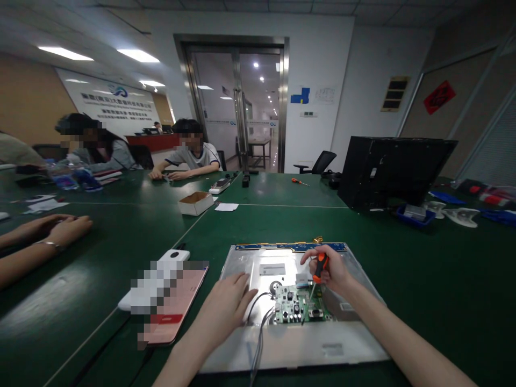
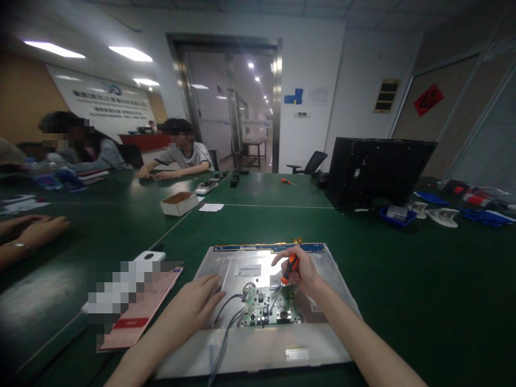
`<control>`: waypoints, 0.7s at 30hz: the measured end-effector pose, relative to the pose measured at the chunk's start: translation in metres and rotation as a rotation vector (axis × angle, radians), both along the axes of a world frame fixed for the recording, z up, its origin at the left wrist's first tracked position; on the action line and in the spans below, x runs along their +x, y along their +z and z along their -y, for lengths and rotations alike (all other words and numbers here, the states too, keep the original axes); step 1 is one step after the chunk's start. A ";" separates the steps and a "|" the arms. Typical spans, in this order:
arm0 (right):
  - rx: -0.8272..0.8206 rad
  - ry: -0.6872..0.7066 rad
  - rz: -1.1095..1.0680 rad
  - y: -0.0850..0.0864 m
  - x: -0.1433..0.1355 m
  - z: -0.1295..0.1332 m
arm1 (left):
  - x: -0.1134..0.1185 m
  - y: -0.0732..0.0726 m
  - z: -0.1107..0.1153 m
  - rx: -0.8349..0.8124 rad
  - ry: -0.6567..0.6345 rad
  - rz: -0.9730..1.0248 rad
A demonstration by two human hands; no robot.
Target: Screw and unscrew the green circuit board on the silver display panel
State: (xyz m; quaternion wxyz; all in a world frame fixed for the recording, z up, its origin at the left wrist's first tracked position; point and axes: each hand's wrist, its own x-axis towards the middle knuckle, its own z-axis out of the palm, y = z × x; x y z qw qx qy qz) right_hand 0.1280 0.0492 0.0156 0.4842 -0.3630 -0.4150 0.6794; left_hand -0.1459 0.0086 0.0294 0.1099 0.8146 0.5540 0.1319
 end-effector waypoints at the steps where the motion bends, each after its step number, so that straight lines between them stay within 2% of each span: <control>1: -0.002 -0.002 -0.022 -0.002 0.000 -0.003 | 0.006 0.007 -0.008 -0.014 -0.017 0.029; 3: 0.001 -0.008 -0.069 -0.005 0.001 -0.007 | 0.020 0.018 -0.026 -0.042 -0.088 0.081; 5: 0.008 -0.013 -0.115 -0.008 0.003 -0.008 | 0.034 0.021 -0.044 -0.074 -0.165 0.099; 9: 0.019 -0.007 -0.176 -0.013 0.005 -0.005 | 0.057 0.010 -0.068 -0.159 -0.321 0.152; 15: 0.011 -0.016 -0.215 -0.020 0.003 -0.001 | 0.069 -0.013 -0.073 -0.220 -0.428 0.248; 21: 0.019 -0.073 -0.243 -0.020 0.009 -0.003 | 0.065 -0.017 -0.070 -0.216 -0.431 0.294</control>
